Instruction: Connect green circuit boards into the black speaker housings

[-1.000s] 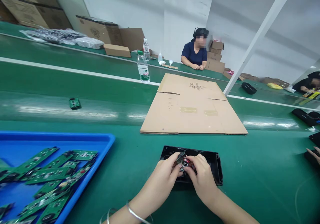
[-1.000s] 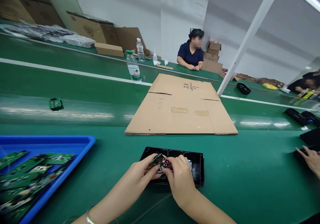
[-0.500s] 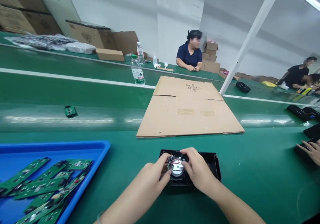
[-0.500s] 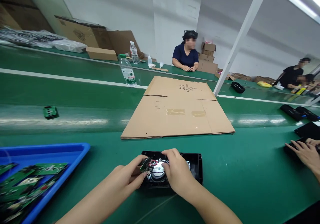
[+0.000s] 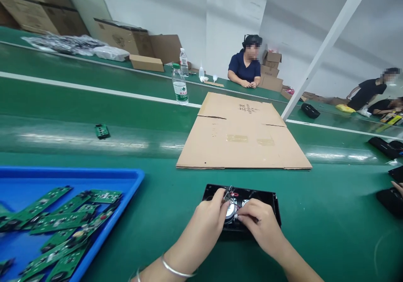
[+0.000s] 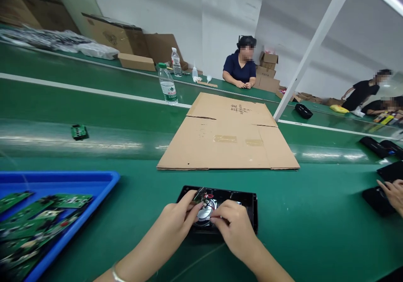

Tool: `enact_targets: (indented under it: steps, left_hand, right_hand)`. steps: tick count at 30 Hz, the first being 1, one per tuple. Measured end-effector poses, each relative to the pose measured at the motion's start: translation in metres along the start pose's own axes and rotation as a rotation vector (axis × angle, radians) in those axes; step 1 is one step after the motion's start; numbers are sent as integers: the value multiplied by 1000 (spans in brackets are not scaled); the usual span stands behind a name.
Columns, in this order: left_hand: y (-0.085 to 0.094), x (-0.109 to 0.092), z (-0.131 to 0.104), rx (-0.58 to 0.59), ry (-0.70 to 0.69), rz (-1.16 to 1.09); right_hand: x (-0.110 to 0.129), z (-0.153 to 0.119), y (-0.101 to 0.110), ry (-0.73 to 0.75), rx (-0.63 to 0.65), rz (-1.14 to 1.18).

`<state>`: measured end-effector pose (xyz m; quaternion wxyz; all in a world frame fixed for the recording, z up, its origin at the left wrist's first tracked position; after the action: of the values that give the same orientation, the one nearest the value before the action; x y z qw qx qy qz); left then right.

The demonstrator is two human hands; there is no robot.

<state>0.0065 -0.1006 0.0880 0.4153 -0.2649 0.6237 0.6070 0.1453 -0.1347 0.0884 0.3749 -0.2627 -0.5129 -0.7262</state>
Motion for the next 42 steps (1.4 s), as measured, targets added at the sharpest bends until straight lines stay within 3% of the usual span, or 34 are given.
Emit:
enact_targets:
  steps: [6, 19, 23, 28, 30, 39, 42]
  left_hand:
    - [-7, 4, -1, 54, 57, -81]
    - [-13, 6, -3, 86, 97, -96]
    - [-12, 4, -4, 100, 73, -112]
    - [-9, 1, -5, 125, 38, -131]
    - [-10, 0, -6, 131, 27, -147]
    - [-15, -1, -8, 136, 84, -229]
    - [-11, -2, -5, 119, 61, -175]
  right_hand:
    - [0, -5, -14, 126, -137, -168]
    - [10, -8, -20, 449, -219, -427]
    - [8, -10, -19, 392, -213, -364]
    - [-10, -11, -17, 80, -169, -205]
    - [-13, -11, -17, 18, -142, -157]
    - [-10, -8, -18, 33, -167, -106]
    - [-9, -5, -15, 6, -114, -146]
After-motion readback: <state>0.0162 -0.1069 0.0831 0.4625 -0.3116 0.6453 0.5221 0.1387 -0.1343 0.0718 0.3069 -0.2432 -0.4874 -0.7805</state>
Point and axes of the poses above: each hand's wrist, its own z-axis towards the middle knuckle, its own y-axis out of the back of the hand, x = y × z, the point moved 4 cm from there along z, towards the middle knuckle, and after that the axes turned 12 degrees about -x, right-handed, at the moved point
